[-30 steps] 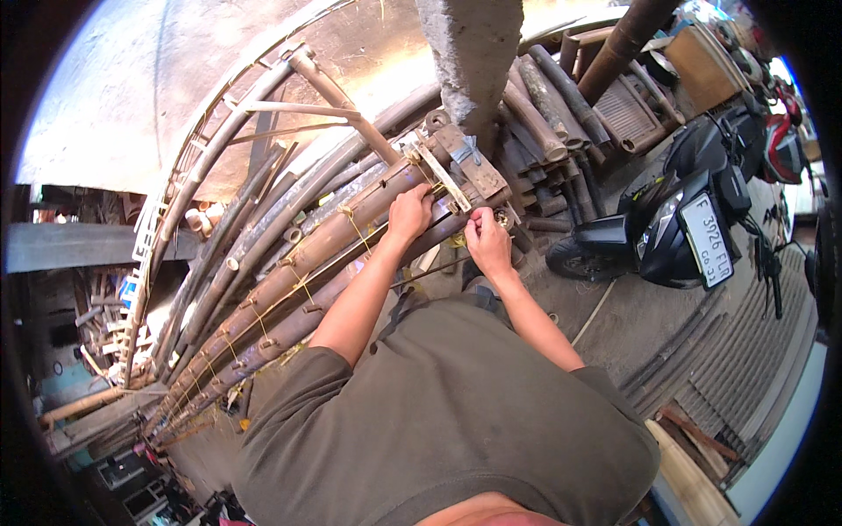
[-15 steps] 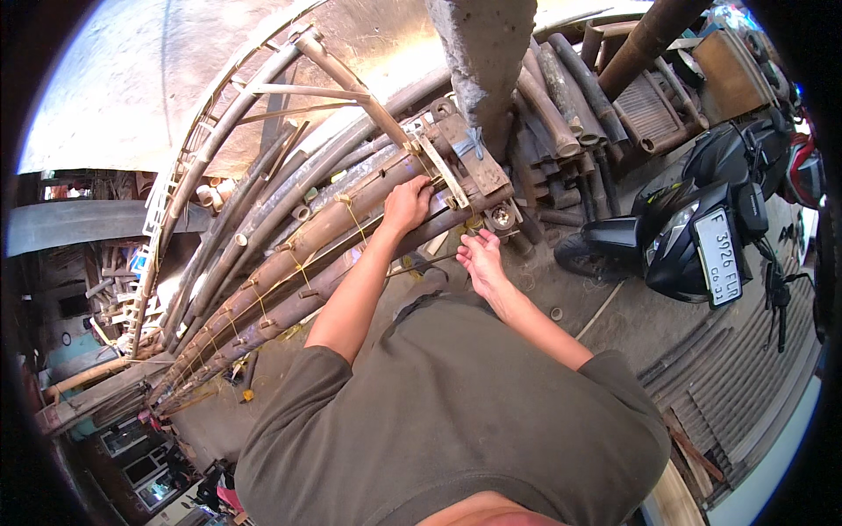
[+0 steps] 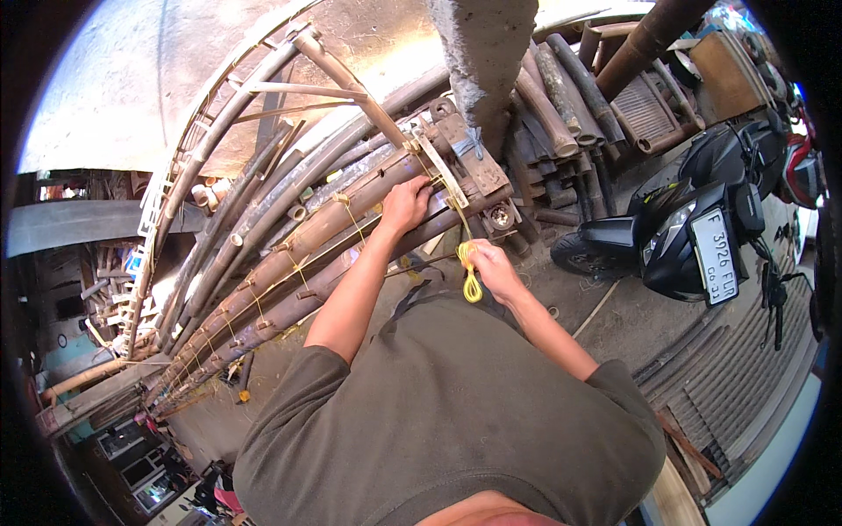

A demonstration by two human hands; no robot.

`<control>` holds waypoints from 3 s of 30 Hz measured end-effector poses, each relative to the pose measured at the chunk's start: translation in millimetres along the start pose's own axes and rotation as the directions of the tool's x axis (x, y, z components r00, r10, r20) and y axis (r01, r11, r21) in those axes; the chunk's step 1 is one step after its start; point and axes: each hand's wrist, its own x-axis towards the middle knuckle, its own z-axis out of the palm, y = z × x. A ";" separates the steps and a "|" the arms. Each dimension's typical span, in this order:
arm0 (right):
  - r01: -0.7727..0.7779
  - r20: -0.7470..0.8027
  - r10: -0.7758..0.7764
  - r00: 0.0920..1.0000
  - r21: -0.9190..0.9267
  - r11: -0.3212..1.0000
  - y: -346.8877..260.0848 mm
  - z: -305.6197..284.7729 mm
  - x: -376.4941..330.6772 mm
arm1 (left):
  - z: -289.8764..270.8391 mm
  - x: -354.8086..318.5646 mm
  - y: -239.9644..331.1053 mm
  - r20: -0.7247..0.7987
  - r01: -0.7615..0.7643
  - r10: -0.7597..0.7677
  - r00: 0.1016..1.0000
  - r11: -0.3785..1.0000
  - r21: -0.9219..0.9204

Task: The person repeatedly picks up thin bamboo sticks and ties them to a horizontal bamboo rack using yellow string. They wrap and knot the string around the sticks and rack, then move along the rack to repeat the process at different positions.

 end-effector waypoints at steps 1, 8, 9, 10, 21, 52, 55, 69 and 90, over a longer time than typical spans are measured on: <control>0.002 0.100 -0.009 0.995 0.070 0.998 -22.2 0.0 -6.2 | 2.1 0.4 -3.4 -0.011 -0.011 0.011 1.000 1.000 -0.004; 0.551 0.377 -0.406 0.833 -0.640 0.536 -155.5 -8.1 0.3 | 3.5 -4.8 -3.5 -0.046 0.002 -0.003 0.999 1.000 -0.018; 0.565 0.300 -0.562 0.771 -0.728 0.388 -168.0 0.1 7.5 | 2.5 -5.5 -5.4 -0.043 0.003 -0.004 0.999 1.000 -0.020; 0.574 0.292 -0.503 0.813 -0.546 0.611 -177.6 8.2 18.0 | 2.9 -5.6 -6.1 -0.041 0.001 -0.002 0.999 1.000 -0.025; 0.070 -0.050 -0.049 0.998 0.660 0.748 -221.7 87.3 138.1 | -4.3 -7.7 3.6 -0.091 -0.053 0.062 0.994 0.994 0.100; 0.255 0.313 -0.023 0.950 -0.729 0.635 -69.5 15.4 28.7 | -12.0 -21.4 -8.8 -0.123 -0.121 0.146 0.982 0.974 0.193; 0.266 0.284 -0.102 0.953 -0.634 0.726 -64.3 16.2 26.1 | -14.0 -31.5 -12.8 -0.100 -0.046 0.072 0.992 0.970 0.240; 0.553 0.377 -0.405 0.833 -0.564 0.613 -86.7 32.2 -4.4 | 1.3 -57.1 5.4 -0.568 -0.055 -0.106 0.816 0.965 -0.258; 0.673 0.390 -0.566 0.726 -0.574 0.467 -64.7 41.5 -18.6 | -6.6 -200.5 -7.1 -0.580 -0.015 -0.249 0.776 0.911 -0.412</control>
